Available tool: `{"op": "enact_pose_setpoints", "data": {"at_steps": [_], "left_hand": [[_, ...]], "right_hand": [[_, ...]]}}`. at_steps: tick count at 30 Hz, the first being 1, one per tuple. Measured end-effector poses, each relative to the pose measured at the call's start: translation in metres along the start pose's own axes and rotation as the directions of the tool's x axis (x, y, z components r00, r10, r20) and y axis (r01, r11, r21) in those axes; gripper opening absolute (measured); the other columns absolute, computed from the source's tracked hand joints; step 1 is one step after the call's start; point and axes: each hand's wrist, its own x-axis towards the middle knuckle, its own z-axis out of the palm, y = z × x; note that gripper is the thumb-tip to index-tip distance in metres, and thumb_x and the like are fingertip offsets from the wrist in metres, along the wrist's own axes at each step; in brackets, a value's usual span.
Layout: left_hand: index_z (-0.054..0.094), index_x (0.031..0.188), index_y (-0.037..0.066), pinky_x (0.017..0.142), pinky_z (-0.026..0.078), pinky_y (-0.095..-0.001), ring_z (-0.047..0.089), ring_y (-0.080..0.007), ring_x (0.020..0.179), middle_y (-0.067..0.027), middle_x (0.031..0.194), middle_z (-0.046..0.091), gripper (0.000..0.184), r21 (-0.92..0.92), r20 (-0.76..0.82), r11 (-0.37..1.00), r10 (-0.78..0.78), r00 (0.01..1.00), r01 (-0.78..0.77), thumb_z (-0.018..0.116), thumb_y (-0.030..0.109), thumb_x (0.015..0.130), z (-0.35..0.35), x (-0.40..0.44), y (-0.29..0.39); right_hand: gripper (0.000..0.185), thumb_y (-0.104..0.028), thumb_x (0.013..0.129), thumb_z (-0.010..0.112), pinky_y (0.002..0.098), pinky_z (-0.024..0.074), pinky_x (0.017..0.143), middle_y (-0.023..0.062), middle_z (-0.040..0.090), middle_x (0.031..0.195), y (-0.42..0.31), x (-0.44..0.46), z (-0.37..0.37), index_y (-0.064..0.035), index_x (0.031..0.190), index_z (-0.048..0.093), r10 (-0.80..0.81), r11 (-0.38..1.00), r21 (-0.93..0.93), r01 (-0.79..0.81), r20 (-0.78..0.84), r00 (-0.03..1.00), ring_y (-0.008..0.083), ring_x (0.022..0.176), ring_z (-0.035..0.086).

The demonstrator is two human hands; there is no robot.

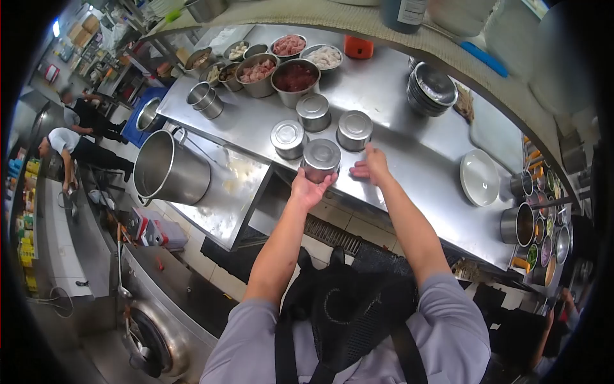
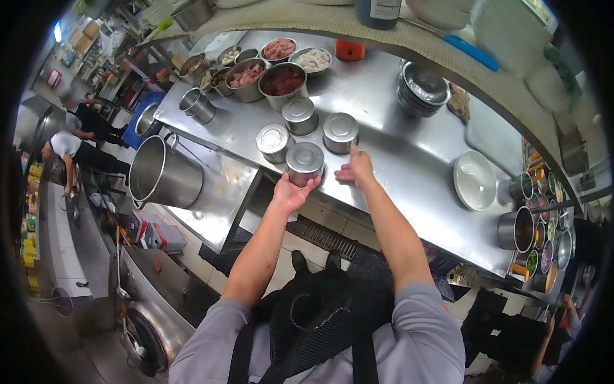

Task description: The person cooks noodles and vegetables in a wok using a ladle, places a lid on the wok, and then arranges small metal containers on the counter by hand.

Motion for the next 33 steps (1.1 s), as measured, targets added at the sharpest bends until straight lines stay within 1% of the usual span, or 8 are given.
{"op": "enact_pose_setpoints", "data": {"at_steps": [5, 8, 12, 15, 18, 21, 24, 33], "left_hand": [[0.037, 0.146, -0.003, 0.085, 0.064, -0.0359, 0.064, -0.0482, 0.114, -0.0257, 0.138, 0.052, 0.047, 0.198, -0.109, 0.961, 0.219, 0.97, -0.195, 0.028, 0.03, 0.114, 0.003, 0.021, -0.01], [0.029, 0.149, -0.006, 0.086, 0.064, -0.0371, 0.064, -0.0462, 0.113, -0.0273, 0.141, 0.047, 0.044, 0.333, -0.157, 0.907, 0.324, 0.933, -0.259, 0.033, 0.016, 0.11, 0.017, 0.012, -0.014], [0.006, 0.157, -0.008, 0.08, 0.065, -0.0371, 0.068, -0.0385, 0.105, -0.0315, 0.15, 0.034, 0.077, 0.462, -0.198, 0.826, 0.451, 0.87, -0.323, 0.054, -0.002, 0.097, 0.022, -0.006, -0.017], [0.015, 0.16, -0.003, 0.109, 0.043, -0.057, 0.046, -0.0476, 0.128, -0.0342, 0.151, 0.028, 0.098, 0.972, 0.173, -0.039, 0.785, 0.595, -0.231, 0.076, 0.019, 0.087, 0.016, -0.012, -0.024], [0.018, 0.162, 0.004, 0.119, 0.02, -0.0653, 0.023, -0.0544, 0.144, -0.0333, 0.156, 0.024, 0.107, 0.746, 0.657, -0.625, 0.637, 0.403, -0.23, 0.083, 0.03, 0.082, 0.045, -0.05, -0.003], [0.016, 0.165, 0.012, 0.119, 0.014, -0.0697, 0.013, -0.0574, 0.15, -0.0316, 0.161, 0.021, 0.119, 0.579, 0.714, -0.81, 0.449, 0.537, -0.094, 0.087, 0.044, 0.075, 0.061, -0.039, 0.032], [0.024, 0.165, 0.023, 0.119, 0.001, -0.0719, -0.004, -0.0545, 0.155, -0.0302, 0.169, 0.007, 0.103, 0.556, 0.505, -0.83, 0.295, 0.811, -0.044, 0.065, 0.072, 0.084, 0.051, 0.005, 0.055], [0.027, 0.164, 0.016, 0.121, -0.004, -0.067, -0.003, -0.0513, 0.156, -0.0291, 0.169, 0.009, 0.097, 0.584, 0.547, -0.812, 0.379, 0.746, -0.015, 0.054, 0.075, 0.091, 0.046, 0.015, 0.03]], "right_hand": [[0.065, -0.034, 0.105, 0.058, 0.0365, 0.0624, 0.07, 0.0275, 0.065, 0.117, -0.003, 0.002, 0.006, 0.0006, 0.154, 0.032, -0.387, 0.914, -0.179, 0.363, -0.128, 0.913, 0.0311, 0.085, 0.075], [0.075, -0.035, 0.099, 0.065, 0.0443, 0.0505, 0.103, 0.0275, 0.051, 0.143, -0.005, 0.029, 0.008, -0.0025, 0.157, 0.031, -0.66, 0.62, -0.702, 0.349, -0.226, 0.716, 0.0388, 0.123, 0.06], [0.079, -0.037, 0.096, 0.067, 0.0471, 0.0399, 0.114, 0.0278, 0.043, 0.15, -0.021, 0.026, 0.012, -0.0038, 0.158, 0.03, -0.707, 0.621, -0.606, 0.497, -0.159, 0.69, 0.0416, 0.138, 0.045], [0.081, -0.038, 0.095, 0.069, 0.0476, 0.0426, 0.112, 0.0285, 0.043, 0.15, -0.024, 0.041, 0.01, -0.005, 0.158, 0.031, -0.742, 0.499, -0.687, 0.529, -0.023, 0.67, 0.0435, 0.135, 0.049], [0.079, -0.039, 0.094, 0.069, 0.0484, 0.0438, 0.111, 0.029, 0.04, 0.152, -0.023, 0.036, 0.016, -0.0066, 0.157, 0.034, -0.728, 0.462, -0.68, 0.57, 0.077, 0.681, 0.0456, 0.134, 0.05], [0.083, -0.045, 0.091, 0.073, 0.0511, 0.0454, 0.108, 0.0347, 0.035, 0.154, -0.022, 0.019, 0.033, -0.008, 0.156, 0.038, -0.729, 0.474, -0.718, 0.51, 0.005, 0.684, 0.0514, 0.132, 0.05], [0.096, -0.053, 0.084, 0.078, 0.054, 0.0407, 0.113, 0.036, 0.02, 0.162, -0.024, 0.017, 0.036, -0.0087, 0.158, 0.035, -0.715, 0.271, -0.852, 0.448, 0.133, 0.686, 0.0568, 0.139, 0.039], [0.095, -0.057, 0.086, 0.074, 0.0531, 0.0419, 0.113, 0.0299, 0.013, 0.167, -0.041, -0.002, 0.031, -0.0126, 0.16, 0.034, -0.621, 0.349, -0.837, 0.422, 0.131, 0.772, 0.0535, 0.14, 0.04]]}}
